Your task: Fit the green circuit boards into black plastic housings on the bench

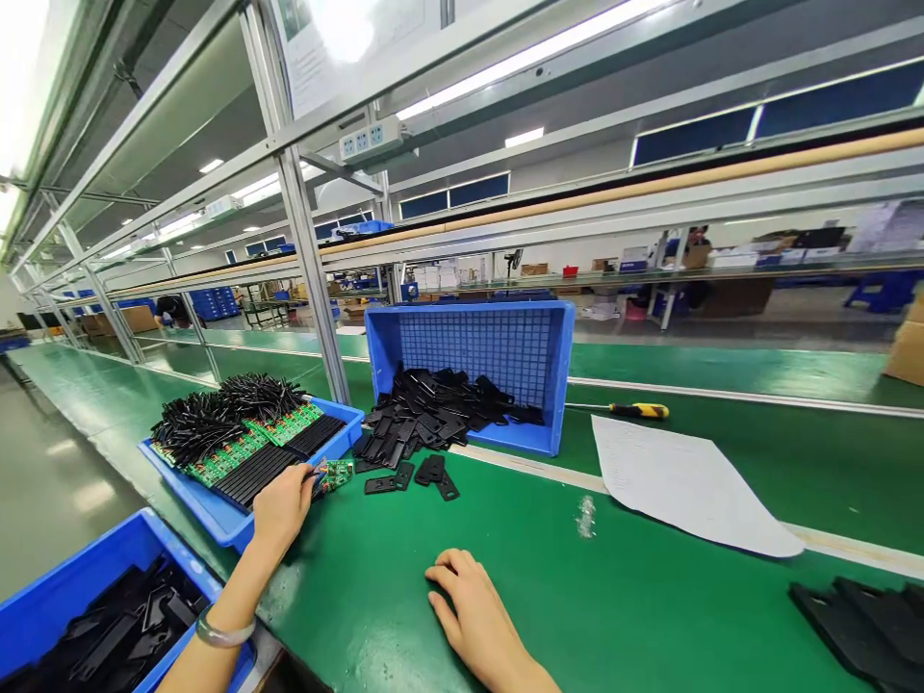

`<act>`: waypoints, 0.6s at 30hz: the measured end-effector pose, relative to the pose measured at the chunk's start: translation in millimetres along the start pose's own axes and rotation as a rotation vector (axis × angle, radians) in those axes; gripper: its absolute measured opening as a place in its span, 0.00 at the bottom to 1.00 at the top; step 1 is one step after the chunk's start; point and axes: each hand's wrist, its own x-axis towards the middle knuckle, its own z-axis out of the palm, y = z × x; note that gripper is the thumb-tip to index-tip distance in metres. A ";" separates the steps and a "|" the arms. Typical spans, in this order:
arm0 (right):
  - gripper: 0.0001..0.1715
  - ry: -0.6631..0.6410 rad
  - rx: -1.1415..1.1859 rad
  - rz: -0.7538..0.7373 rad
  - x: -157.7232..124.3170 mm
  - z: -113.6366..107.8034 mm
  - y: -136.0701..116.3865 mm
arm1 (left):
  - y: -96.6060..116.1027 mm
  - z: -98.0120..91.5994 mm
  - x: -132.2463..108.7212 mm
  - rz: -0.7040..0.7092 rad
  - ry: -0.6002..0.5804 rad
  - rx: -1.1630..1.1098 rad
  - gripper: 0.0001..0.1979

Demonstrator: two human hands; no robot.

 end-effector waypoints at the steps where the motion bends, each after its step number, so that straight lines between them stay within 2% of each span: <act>1: 0.14 0.011 0.073 0.017 1.0 0.2 -0.4 | 7.5 -4.4 1.5 -0.011 0.035 -0.097 0.14; 2: 0.15 0.025 0.176 0.047 2.5 1.0 -0.3 | 17.4 -7.0 2.0 -0.006 0.042 -0.235 0.13; 3: 0.17 0.039 0.315 0.096 4.1 2.4 0.5 | 29.4 -7.6 1.6 0.025 0.001 -0.397 0.13; 5: 0.31 0.084 0.680 0.239 7.8 6.2 3.6 | 57.4 -2.2 -0.7 0.151 -0.199 -0.675 0.13; 6: 0.40 0.125 0.878 0.321 9.4 8.0 5.6 | 71.7 3.3 -1.2 0.229 -0.326 -0.741 0.14; 8: 0.51 0.221 1.203 0.454 12.0 10.2 10.0 | 96.2 18.0 3.0 0.306 -0.412 -0.737 0.13; 10: 0.52 0.310 1.344 0.526 13.5 9.9 14.7 | 111.6 34.1 16.8 0.293 -0.350 -0.656 0.15; 13: 0.49 0.383 1.335 0.563 14.4 7.2 22.0 | 118.8 55.3 49.7 0.211 -0.221 -0.513 0.23; 16: 0.46 0.431 1.289 0.583 13.9 3.6 28.9 | 117.6 68.9 76.1 0.146 -0.207 -0.424 0.25; 18: 0.41 0.425 1.262 0.593 11.9 -1.4 32.0 | 116.4 71.2 82.2 0.104 -0.225 -0.413 0.22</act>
